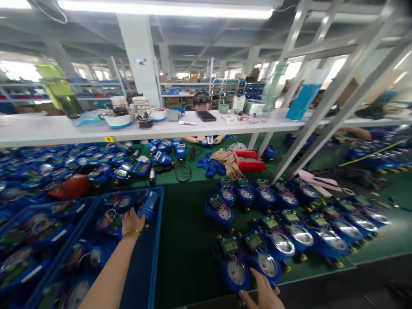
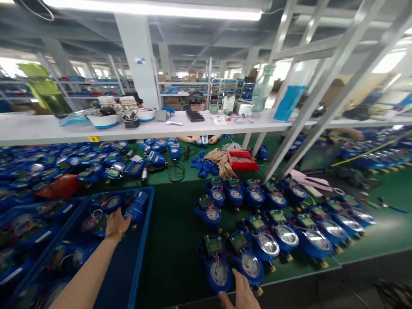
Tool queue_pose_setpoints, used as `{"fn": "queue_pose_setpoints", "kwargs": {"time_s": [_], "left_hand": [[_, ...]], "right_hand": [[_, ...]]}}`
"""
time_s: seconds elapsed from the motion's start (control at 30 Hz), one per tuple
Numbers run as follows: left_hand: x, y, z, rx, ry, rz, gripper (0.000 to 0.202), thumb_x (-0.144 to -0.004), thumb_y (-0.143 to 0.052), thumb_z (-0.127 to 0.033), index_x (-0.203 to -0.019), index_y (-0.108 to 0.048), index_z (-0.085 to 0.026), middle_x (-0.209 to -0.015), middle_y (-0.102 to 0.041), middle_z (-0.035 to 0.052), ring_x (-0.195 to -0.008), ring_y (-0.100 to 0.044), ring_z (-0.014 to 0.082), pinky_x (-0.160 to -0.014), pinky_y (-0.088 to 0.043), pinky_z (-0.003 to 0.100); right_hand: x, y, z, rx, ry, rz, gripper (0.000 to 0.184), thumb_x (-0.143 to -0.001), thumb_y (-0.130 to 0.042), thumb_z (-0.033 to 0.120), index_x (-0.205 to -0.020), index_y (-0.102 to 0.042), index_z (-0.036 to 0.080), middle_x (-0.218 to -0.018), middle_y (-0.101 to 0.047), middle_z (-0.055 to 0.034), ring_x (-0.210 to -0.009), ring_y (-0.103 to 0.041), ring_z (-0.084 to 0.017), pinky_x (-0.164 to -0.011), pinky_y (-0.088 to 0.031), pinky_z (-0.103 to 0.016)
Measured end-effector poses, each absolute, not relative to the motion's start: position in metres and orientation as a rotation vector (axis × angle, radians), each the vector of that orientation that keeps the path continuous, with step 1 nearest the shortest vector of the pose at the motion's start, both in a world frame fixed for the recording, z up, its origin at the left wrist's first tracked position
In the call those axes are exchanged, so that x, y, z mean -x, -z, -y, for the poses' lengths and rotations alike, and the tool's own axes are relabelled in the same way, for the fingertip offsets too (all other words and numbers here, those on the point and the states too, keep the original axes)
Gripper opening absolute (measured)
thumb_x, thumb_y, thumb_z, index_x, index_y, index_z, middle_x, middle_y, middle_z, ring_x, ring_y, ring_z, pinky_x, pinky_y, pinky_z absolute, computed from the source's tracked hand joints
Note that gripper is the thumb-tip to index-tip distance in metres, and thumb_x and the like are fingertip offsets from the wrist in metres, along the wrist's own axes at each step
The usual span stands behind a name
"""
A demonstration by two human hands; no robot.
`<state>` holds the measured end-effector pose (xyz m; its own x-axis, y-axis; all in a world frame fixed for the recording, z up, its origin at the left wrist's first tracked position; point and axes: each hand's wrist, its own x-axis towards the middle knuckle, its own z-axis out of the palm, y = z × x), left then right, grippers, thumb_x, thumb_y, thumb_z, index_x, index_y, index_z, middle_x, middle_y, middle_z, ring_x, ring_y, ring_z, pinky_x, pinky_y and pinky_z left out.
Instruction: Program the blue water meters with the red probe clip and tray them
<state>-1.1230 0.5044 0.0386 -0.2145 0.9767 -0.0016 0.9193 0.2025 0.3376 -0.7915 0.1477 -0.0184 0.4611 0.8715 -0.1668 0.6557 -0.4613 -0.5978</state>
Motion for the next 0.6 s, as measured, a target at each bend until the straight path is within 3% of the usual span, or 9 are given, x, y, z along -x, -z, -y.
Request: {"fn": "queue_pose_setpoints", "kwargs": {"time_s": [0.1, 0.23, 0.43, 0.6], "left_hand": [[1.119, -0.032, -0.519, -1.823, -0.368, -2.26, 0.032, -0.085, -0.057, -0.034, -0.11, -0.055, -0.015, -0.12, -0.053, 0.0093, -0.111, -0.051, 0.0254, -0.092, -0.043, 0.049], [1.114, -0.024, -0.514, -1.823, -0.459, -2.256, 0.027, -0.085, -0.056, -0.035, -0.103, -0.058, -0.015, -0.122, -0.052, 0.0088, -0.117, -0.045, 0.0269, -0.097, -0.037, 0.052], [1.12, -0.019, -0.526, -1.674, -0.571, -2.103, 0.022, -0.086, -0.056, -0.03, -0.102, -0.059, -0.015, -0.119, -0.055, 0.0077, -0.114, -0.048, 0.0243, -0.095, -0.04, 0.048], [1.125, -0.019, -0.553, -1.26, -0.64, -2.032, 0.03, -0.083, -0.06, -0.032, -0.108, -0.056, -0.015, -0.12, -0.055, 0.0086, -0.112, -0.051, 0.0252, -0.095, -0.042, 0.048]], "right_hand": [[0.804, 0.013, -0.155, 2.371, -0.643, 1.318, 0.065, -0.081, -0.043, 0.039, -0.135, -0.034, 0.005, -0.136, -0.043, -0.0192, -0.123, -0.046, -0.028, -0.099, -0.043, -0.035], [0.814, 0.006, -0.167, 2.464, -0.667, 1.352, 0.068, -0.082, -0.044, 0.034, -0.139, -0.029, 0.001, -0.139, -0.039, -0.0209, -0.124, -0.045, -0.027, -0.102, -0.039, -0.036], [0.82, 0.005, -0.188, 2.542, -0.662, 1.342, 0.07, -0.08, -0.049, 0.028, -0.138, -0.029, -0.004, -0.137, -0.039, -0.0251, -0.123, -0.045, -0.031, -0.103, -0.036, -0.041], [0.82, 0.006, -0.196, 2.596, -0.699, 1.341, 0.072, -0.078, -0.051, 0.025, -0.138, -0.027, -0.007, -0.138, -0.038, -0.0272, -0.123, -0.046, -0.031, -0.104, -0.035, -0.04]]}}
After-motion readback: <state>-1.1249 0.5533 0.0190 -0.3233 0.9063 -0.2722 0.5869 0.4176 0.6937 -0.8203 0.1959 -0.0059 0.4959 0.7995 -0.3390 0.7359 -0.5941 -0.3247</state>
